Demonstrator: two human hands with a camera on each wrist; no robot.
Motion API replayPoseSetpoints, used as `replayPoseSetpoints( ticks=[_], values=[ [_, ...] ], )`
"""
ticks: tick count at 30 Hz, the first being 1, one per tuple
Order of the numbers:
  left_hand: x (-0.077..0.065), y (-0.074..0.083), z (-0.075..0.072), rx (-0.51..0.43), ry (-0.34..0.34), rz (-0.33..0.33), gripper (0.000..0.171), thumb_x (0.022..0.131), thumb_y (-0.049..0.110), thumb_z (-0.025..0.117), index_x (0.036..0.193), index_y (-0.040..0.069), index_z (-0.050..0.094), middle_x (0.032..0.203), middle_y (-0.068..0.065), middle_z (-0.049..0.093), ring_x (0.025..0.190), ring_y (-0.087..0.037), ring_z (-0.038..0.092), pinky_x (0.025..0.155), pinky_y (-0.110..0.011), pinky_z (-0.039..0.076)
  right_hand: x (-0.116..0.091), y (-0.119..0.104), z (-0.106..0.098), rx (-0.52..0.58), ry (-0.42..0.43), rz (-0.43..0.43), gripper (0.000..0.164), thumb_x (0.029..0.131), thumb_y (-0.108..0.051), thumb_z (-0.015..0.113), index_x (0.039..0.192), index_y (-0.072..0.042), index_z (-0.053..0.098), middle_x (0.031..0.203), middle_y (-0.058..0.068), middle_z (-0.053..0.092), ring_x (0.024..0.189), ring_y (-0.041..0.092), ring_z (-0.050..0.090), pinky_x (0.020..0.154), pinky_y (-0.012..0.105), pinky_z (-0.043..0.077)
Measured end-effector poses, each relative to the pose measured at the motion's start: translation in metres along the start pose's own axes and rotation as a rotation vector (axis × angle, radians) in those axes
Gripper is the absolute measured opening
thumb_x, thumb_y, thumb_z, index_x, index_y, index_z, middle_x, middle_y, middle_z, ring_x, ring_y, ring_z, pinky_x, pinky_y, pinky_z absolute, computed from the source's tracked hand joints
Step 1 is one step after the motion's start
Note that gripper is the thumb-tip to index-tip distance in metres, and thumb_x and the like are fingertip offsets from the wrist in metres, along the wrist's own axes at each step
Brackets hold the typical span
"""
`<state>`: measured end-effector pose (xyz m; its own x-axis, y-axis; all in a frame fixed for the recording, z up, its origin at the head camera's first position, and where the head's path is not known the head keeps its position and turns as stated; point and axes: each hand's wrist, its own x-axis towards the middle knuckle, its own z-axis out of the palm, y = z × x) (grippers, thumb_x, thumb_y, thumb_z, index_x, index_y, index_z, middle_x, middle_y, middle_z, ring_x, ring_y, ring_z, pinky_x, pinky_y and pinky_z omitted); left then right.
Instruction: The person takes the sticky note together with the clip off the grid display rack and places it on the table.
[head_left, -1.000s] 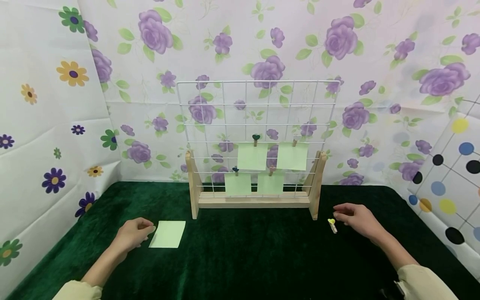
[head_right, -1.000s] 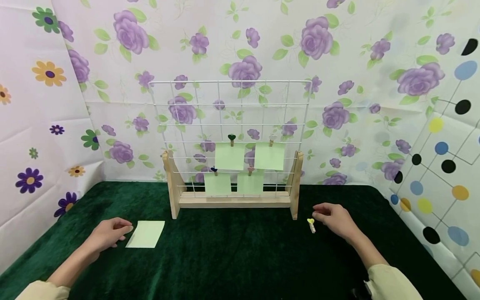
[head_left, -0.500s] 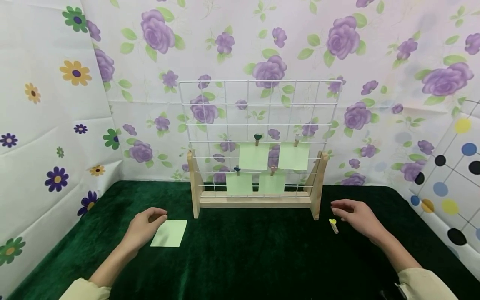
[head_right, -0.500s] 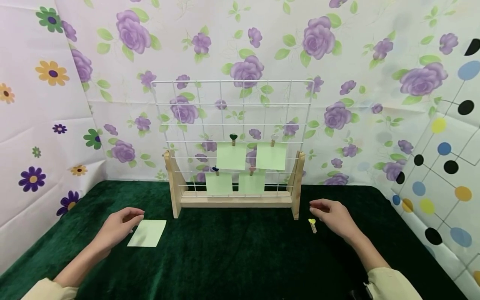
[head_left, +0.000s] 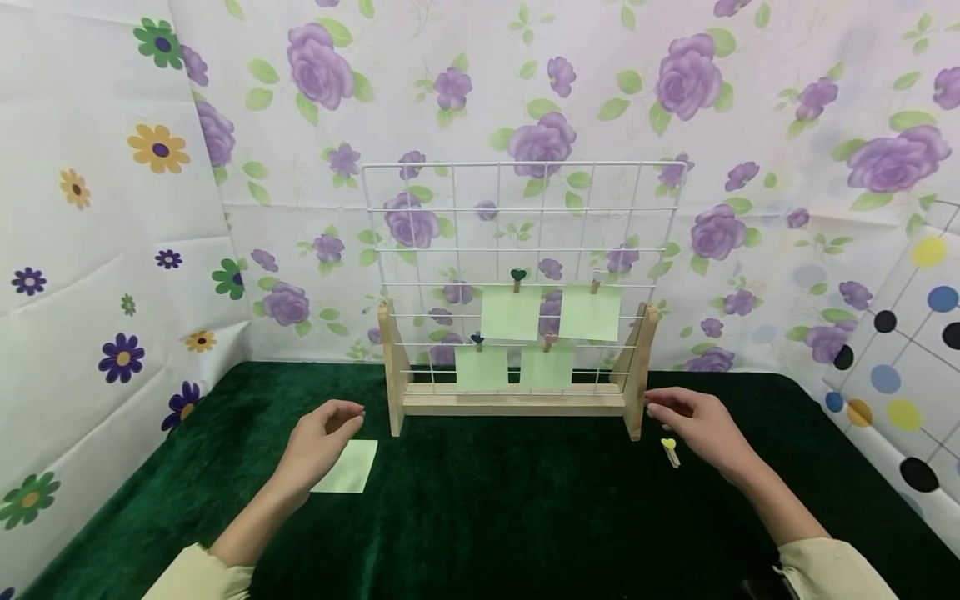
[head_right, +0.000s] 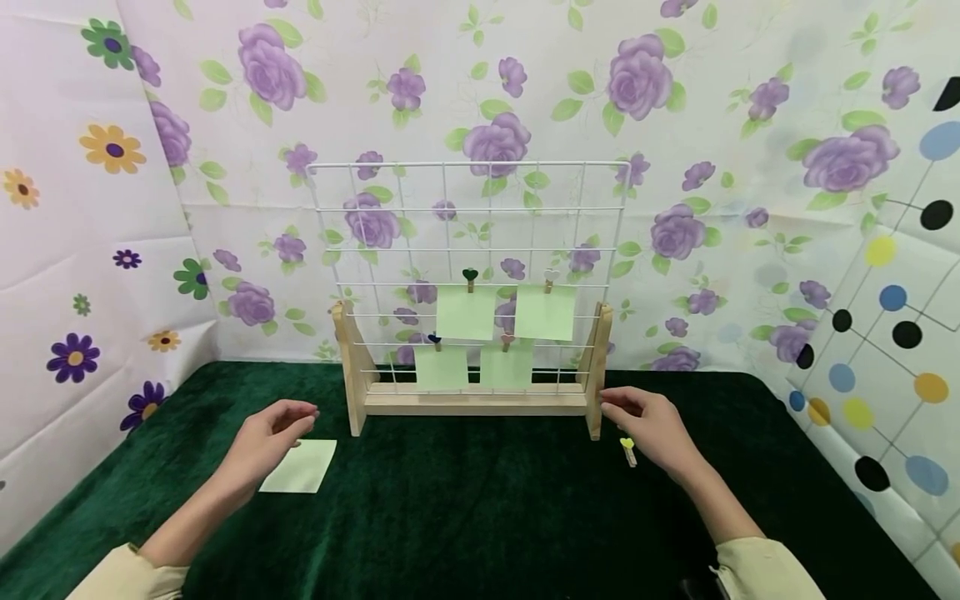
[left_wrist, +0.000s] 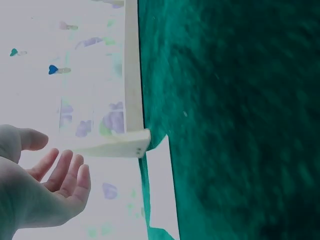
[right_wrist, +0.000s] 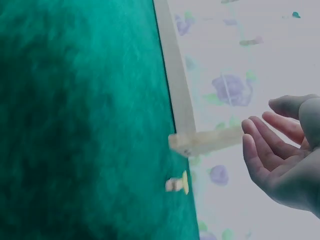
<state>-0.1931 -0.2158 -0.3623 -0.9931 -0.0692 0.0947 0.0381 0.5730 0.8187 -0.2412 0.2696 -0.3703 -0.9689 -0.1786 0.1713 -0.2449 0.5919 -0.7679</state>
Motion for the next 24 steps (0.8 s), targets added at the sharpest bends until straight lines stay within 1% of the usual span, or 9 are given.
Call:
replayPoseSetpoints(
  ticks=[4, 8, 12, 16, 19, 24],
  values=[
    [0.003, 0.008, 0.01, -0.038, 0.023, -0.009, 0.031, 0.102, 0.015, 0.048, 0.126, -0.002, 0.054, 0.126, -0.022, 0.056, 0.116, -0.035, 0.051, 0.097, -0.053, 0.04, 0.001, -0.01, 0.003, 0.001, 0.009, -0.028, 0.044, 0.1, -0.032, 0.054, 0.129, 0.001, 0.058, 0.123, 0.019, 0.061, 0.102, 0.032, 0.062, 0.079, 0.038, 0.053],
    [0.006, 0.015, 0.026, -0.088, 0.041, -0.009, 0.029, 0.101, 0.014, 0.049, 0.125, -0.001, 0.056, 0.124, -0.02, 0.057, 0.113, -0.032, 0.052, 0.093, -0.051, 0.042, 0.003, -0.017, 0.008, 0.009, 0.029, -0.057, 0.042, 0.1, -0.031, 0.054, 0.128, 0.001, 0.059, 0.121, 0.017, 0.062, 0.102, 0.031, 0.062, 0.079, 0.034, 0.053],
    [0.01, 0.023, 0.042, -0.13, 0.057, 0.02, 0.027, 0.1, 0.012, 0.052, 0.122, -0.001, 0.058, 0.12, -0.017, 0.06, 0.11, -0.03, 0.054, 0.091, -0.048, 0.044, 0.004, -0.023, 0.016, 0.022, 0.042, -0.088, 0.038, 0.1, -0.029, 0.055, 0.124, -0.001, 0.062, 0.119, 0.016, 0.064, 0.103, 0.028, 0.061, 0.079, 0.026, 0.052],
    [0.013, 0.032, 0.055, -0.171, 0.064, 0.072, 0.025, 0.098, 0.011, 0.054, 0.119, -0.002, 0.06, 0.119, -0.016, 0.062, 0.11, -0.03, 0.055, 0.092, -0.048, 0.044, 0.007, -0.029, 0.023, 0.039, 0.064, -0.117, 0.034, 0.1, -0.027, 0.056, 0.122, -0.002, 0.064, 0.116, 0.015, 0.066, 0.103, 0.027, 0.062, 0.079, 0.022, 0.05],
    [0.016, 0.037, 0.063, -0.199, 0.066, 0.091, 0.025, 0.098, 0.011, 0.056, 0.118, -0.002, 0.061, 0.119, -0.015, 0.062, 0.11, -0.03, 0.055, 0.092, -0.048, 0.044, 0.011, -0.035, 0.026, 0.046, 0.077, -0.127, 0.034, 0.1, -0.027, 0.056, 0.121, -0.002, 0.064, 0.114, 0.015, 0.066, 0.1, 0.027, 0.062, 0.076, 0.024, 0.05],
    [0.023, 0.046, 0.073, -0.229, 0.081, 0.088, 0.024, 0.097, 0.011, 0.056, 0.117, -0.001, 0.062, 0.118, -0.014, 0.063, 0.109, -0.029, 0.056, 0.092, -0.047, 0.045, 0.018, -0.048, 0.03, 0.044, 0.084, -0.136, 0.034, 0.1, -0.029, 0.056, 0.119, -0.003, 0.065, 0.113, 0.012, 0.067, 0.095, 0.025, 0.061, 0.076, 0.033, 0.051]
  ],
)
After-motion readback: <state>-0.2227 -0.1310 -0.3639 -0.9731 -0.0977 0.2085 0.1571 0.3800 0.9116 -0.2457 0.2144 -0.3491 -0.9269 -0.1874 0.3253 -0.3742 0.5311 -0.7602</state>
